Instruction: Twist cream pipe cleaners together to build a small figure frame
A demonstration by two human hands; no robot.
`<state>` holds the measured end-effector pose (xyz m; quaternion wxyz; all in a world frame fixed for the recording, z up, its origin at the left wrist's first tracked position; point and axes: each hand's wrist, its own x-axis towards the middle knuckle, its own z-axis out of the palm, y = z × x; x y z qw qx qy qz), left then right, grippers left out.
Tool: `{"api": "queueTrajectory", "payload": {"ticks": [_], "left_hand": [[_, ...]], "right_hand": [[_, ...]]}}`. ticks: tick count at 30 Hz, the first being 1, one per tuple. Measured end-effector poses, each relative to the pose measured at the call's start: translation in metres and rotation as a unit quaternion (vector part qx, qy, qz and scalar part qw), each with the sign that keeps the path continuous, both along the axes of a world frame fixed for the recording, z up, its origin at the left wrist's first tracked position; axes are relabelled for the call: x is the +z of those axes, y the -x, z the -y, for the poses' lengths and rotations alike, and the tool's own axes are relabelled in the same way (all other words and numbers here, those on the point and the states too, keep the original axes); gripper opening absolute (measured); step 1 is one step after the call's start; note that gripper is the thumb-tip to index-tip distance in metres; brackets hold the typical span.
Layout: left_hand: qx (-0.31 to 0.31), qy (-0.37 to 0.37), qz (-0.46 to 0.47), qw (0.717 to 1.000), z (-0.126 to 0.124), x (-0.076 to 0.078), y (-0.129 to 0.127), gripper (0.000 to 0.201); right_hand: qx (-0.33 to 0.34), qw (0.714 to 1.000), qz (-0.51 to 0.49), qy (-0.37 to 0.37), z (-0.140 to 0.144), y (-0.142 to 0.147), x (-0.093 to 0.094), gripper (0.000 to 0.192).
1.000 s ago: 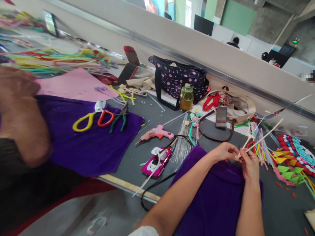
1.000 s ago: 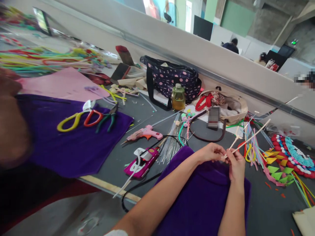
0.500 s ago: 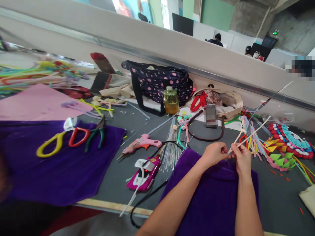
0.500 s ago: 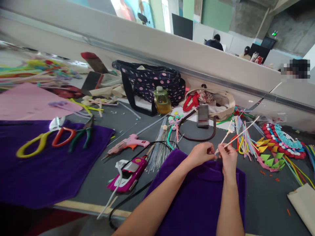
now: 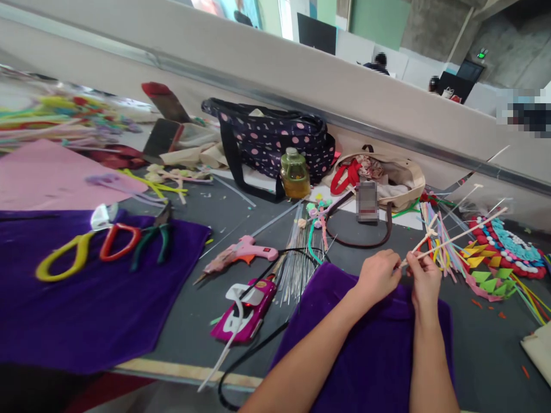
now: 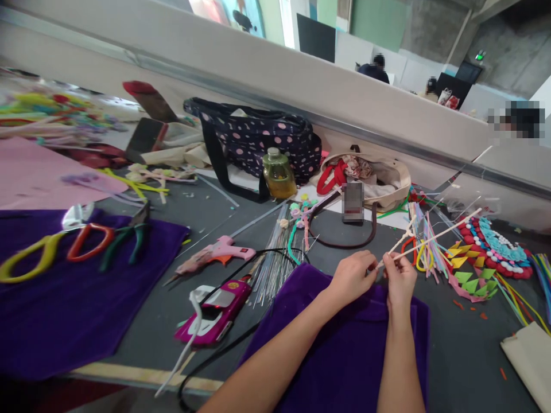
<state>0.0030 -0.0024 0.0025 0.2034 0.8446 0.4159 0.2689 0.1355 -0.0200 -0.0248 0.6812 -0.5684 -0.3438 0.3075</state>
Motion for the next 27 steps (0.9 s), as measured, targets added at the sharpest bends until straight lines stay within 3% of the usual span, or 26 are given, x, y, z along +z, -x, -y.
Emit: {"api": "queueTrajectory", "payload": {"ticks": [27], "left_hand": [[0.011,0.017,0.007,1.0,0.0054,0.0043,-0.0019,0.015]], "right_hand": [[-0.042,0.999,0.025,-0.019,0.0041,0.0049,0.005,0.032]]}}
